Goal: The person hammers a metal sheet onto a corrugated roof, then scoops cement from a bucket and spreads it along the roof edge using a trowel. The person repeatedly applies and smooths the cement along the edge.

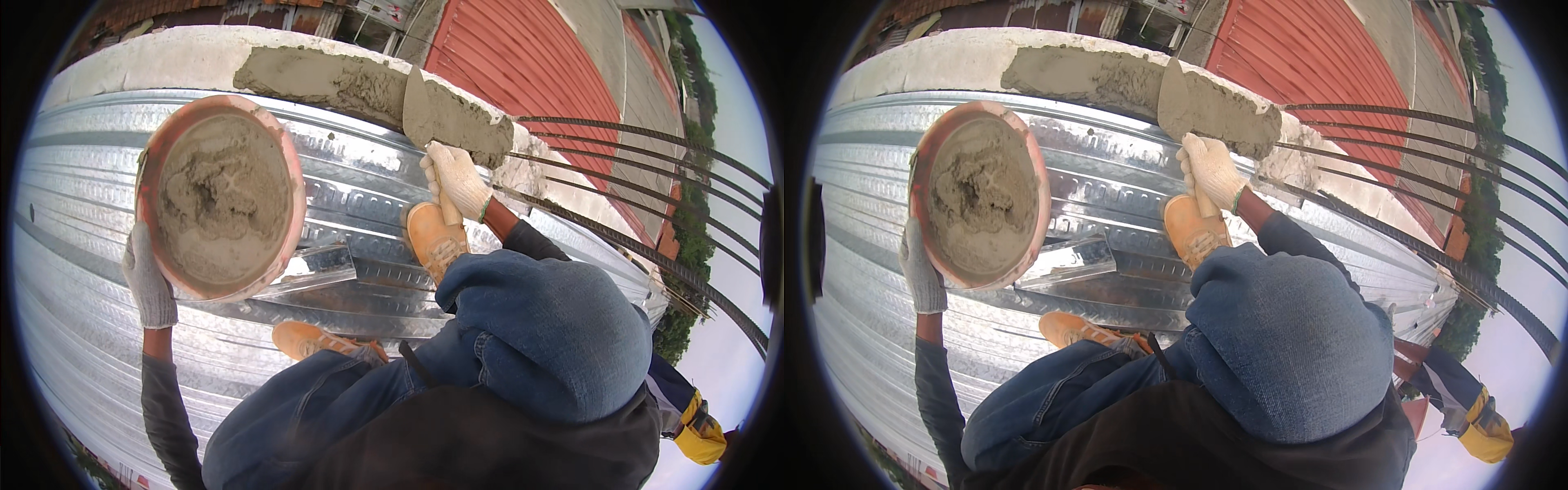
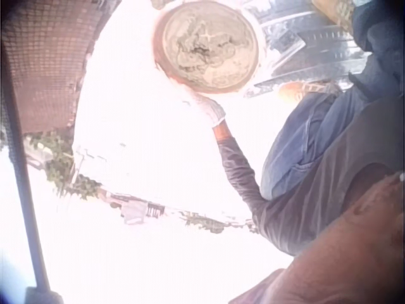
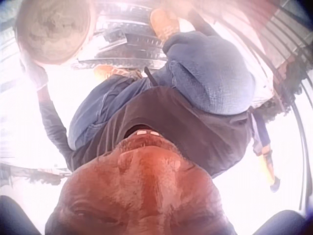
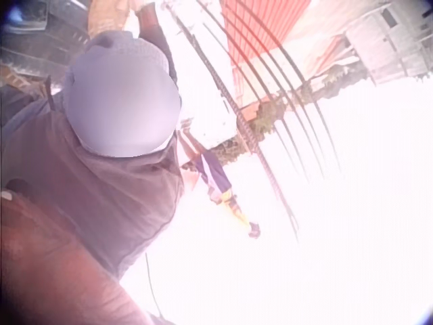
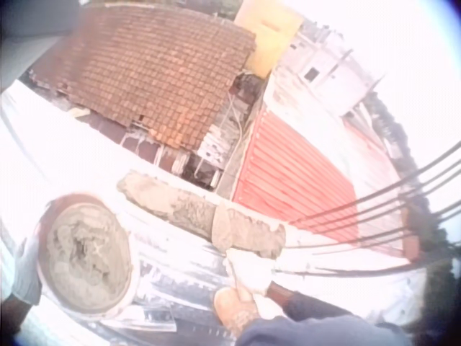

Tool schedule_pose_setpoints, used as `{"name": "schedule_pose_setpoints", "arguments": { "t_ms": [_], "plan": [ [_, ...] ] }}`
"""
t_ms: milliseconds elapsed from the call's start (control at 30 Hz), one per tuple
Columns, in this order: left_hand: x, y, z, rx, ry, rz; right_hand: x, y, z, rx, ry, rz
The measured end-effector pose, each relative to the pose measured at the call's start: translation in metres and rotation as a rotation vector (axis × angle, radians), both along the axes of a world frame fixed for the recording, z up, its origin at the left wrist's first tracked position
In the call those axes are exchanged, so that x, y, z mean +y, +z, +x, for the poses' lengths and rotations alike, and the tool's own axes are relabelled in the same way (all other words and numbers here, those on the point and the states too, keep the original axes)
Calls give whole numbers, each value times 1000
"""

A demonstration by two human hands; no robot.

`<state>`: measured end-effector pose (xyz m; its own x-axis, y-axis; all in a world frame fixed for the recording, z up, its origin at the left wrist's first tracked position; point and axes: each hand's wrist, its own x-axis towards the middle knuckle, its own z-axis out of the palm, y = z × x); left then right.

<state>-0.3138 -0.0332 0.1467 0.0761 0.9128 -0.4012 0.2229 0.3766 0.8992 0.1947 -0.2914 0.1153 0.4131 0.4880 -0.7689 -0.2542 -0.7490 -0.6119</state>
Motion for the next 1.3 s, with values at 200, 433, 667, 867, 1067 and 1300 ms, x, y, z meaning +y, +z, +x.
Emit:
{"name": "schedule_pose_setpoints", "arguments": {
  "t_ms": [200, 433, 667, 867, 1067, 1300],
  "plan": [
    [1, -2, -1, 2, -18, 3, 55, -12, -32, 47, -15, 60],
    [-2, 0, 2, 48, 32, -8, 85, -13, -56, 56, -23, 85],
    [-3, 1, 1, 30, 46, -12, 104, -32, -63, -199, 228, 67],
    [-4, -1, -7, 35, 39, 4, 94, -11, -29, -718, 746, -59],
    [0, -7, -7, -39, 35, -31, 21, -14, 39, -864, 737, -193],
    [-5, 20, 19, -70, 26, -78, 19, 68, 29, -812, 678, 0]
  ]
}}
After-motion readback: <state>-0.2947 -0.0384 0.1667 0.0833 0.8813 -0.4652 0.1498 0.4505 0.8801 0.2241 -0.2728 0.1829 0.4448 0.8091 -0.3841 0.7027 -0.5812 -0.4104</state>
